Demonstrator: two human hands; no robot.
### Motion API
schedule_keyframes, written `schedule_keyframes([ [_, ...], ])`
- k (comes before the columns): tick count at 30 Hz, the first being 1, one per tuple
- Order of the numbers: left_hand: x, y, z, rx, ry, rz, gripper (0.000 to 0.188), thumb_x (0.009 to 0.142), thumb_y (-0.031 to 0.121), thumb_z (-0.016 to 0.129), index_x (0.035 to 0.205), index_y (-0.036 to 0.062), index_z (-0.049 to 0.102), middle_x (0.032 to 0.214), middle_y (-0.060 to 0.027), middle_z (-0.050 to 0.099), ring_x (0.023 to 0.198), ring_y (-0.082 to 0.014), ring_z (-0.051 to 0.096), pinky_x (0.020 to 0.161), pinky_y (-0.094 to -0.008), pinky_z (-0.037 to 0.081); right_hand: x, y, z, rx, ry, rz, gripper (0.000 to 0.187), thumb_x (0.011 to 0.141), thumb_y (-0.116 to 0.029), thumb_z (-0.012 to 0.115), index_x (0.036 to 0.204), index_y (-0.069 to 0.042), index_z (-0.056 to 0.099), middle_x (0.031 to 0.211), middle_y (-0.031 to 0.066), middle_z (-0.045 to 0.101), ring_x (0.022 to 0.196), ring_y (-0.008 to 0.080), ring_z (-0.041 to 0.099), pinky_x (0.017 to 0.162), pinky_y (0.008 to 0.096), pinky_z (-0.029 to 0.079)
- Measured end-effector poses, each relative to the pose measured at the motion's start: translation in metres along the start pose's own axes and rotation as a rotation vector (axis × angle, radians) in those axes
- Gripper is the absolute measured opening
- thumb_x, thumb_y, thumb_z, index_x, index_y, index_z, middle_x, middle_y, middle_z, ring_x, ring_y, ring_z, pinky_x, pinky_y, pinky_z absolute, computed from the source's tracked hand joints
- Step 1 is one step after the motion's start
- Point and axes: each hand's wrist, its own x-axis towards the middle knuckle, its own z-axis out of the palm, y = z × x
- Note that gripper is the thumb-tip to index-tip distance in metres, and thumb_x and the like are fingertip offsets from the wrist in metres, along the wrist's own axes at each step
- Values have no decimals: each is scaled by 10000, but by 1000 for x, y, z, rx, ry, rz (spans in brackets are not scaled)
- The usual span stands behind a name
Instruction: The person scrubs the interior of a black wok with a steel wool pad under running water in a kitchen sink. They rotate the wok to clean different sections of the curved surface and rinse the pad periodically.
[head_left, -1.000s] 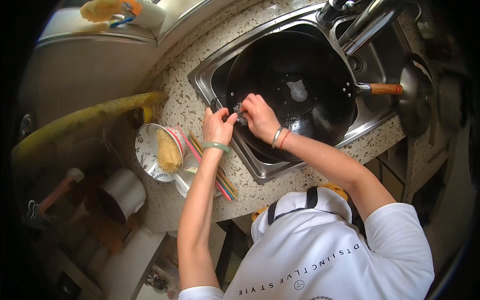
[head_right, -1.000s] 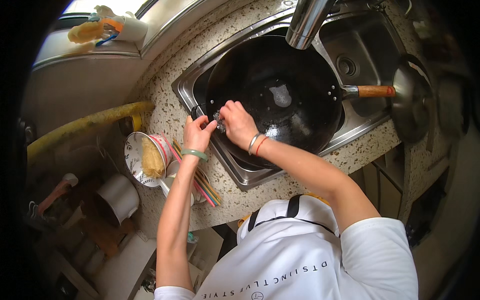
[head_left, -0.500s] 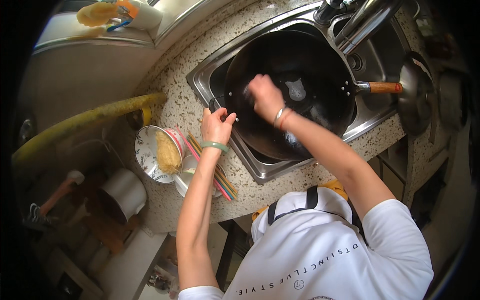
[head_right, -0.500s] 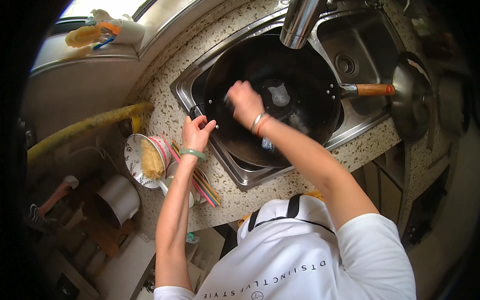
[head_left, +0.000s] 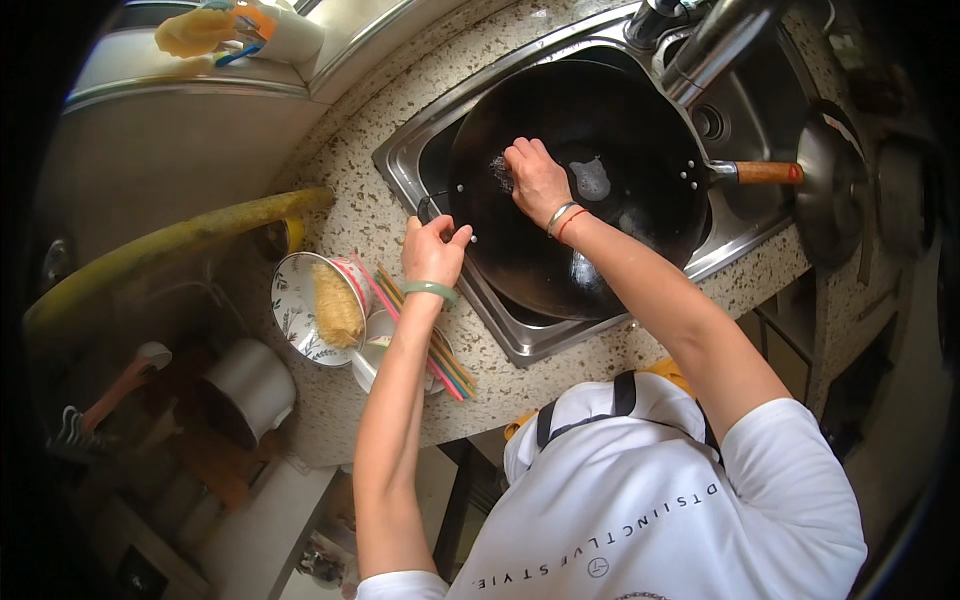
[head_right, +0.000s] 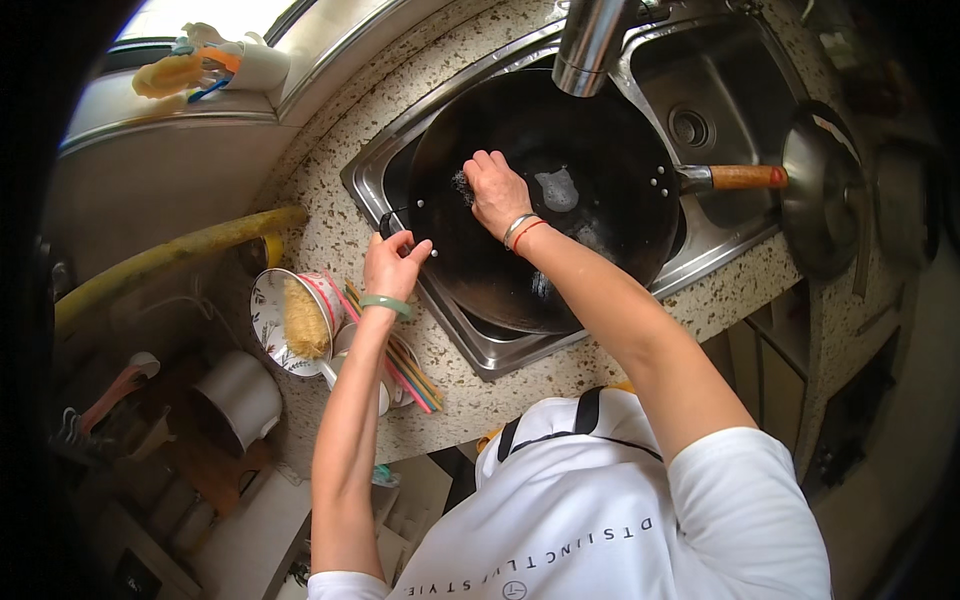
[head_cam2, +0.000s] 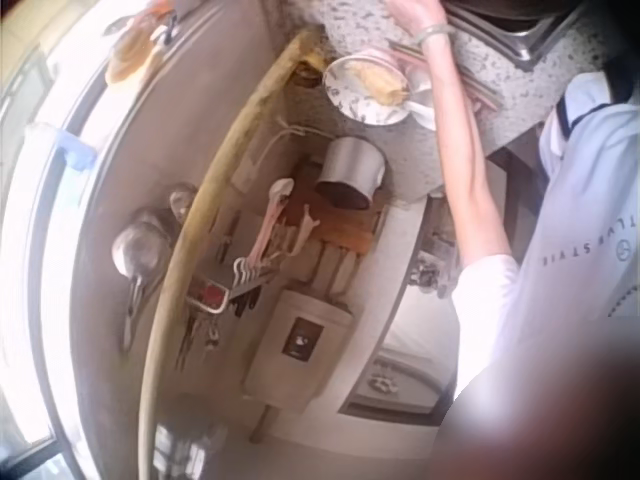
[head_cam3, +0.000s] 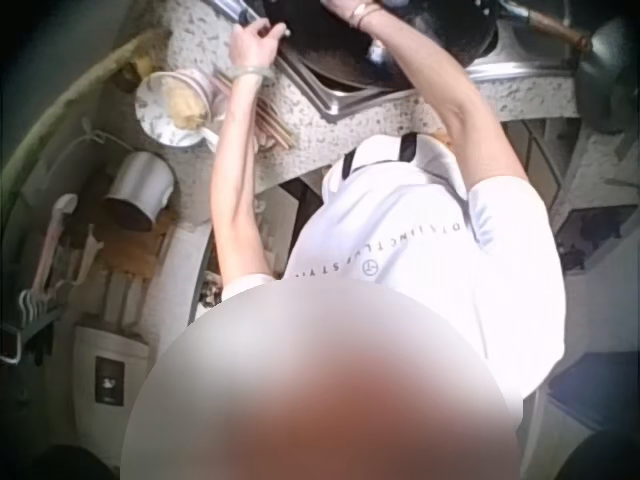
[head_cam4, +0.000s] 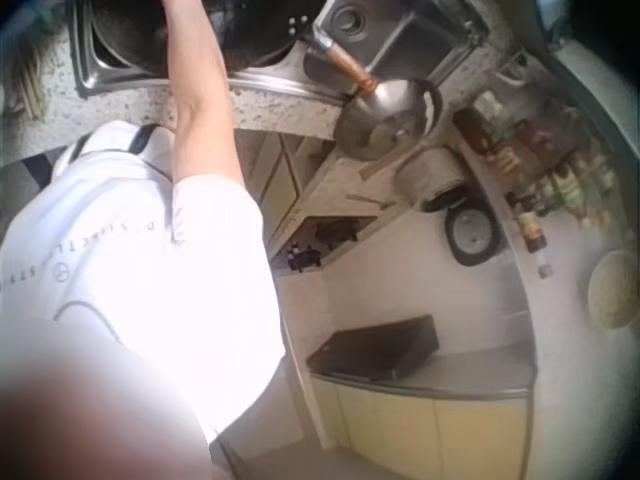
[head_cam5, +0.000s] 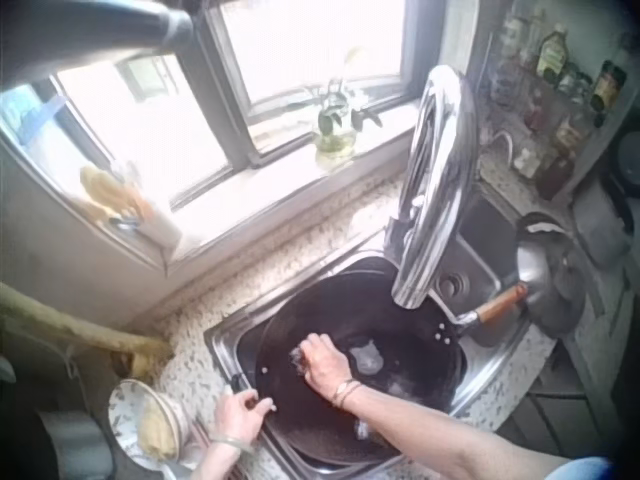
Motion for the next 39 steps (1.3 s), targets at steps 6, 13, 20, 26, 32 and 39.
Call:
schedule_keyframes([
  [6, -7, -4, 5, 4, 83, 7, 316, 819, 371, 763, 862, 61, 718, 914, -178, 567, 858, -364, 612, 768, -452, 493, -36, -51, 1, 259, -56, 30, 135, 753, 56, 606, 849, -36, 585, 938, 134, 558, 926, 342, 550, 779, 425, 511],
  [13, -3, 0, 5, -6, 74, 54, 304, 835, 359, 745, 832, 57, 717, 882, -183, 563, 814, -365, 601, 740, -457, 485, 2, -5, -3, -50, 1, 39, 218, 679, 73, 600, 864, -38, 566, 940, 136, 557, 928, 341, 555, 770, 421, 537],
  [20, -5, -10, 14, -74, 176, 87, 352, 816, 383, 772, 810, 36, 713, 780, -158, 562, 755, -320, 583, 681, -421, 457, -47, -60, -7, 319, -121, 31, 136, 736, 50, 593, 837, -39, 572, 917, 122, 557, 887, 335, 557, 772, 422, 514],
  [26, -6, -2, 6, -23, 129, 44, 319, 818, 371, 761, 819, 55, 719, 860, -186, 571, 806, -363, 594, 725, -452, 475, -4, -2, -2, 4, -29, 130, 151, 747, 51, 584, 858, -51, 578, 940, 118, 562, 937, 340, 556, 795, 431, 522],
  [32, -7, -10, 13, -12, 121, 9, 310, 813, 371, 761, 831, 64, 725, 903, -193, 563, 850, -380, 599, 758, -467, 485, -47, -61, -1, 263, -144, 18, 128, 745, 36, 603, 843, -44, 589, 937, 121, 561, 927, 331, 561, 790, 422, 526],
  [39, -5, -2, 7, 10, 91, 9, 300, 818, 360, 764, 837, 63, 728, 878, -181, 554, 835, -370, 598, 754, -449, 485, -5, 0, -1, 10, -2, 114, 176, 728, 64, 592, 865, -45, 574, 951, 129, 552, 941, 350, 548, 785, 437, 529],
])
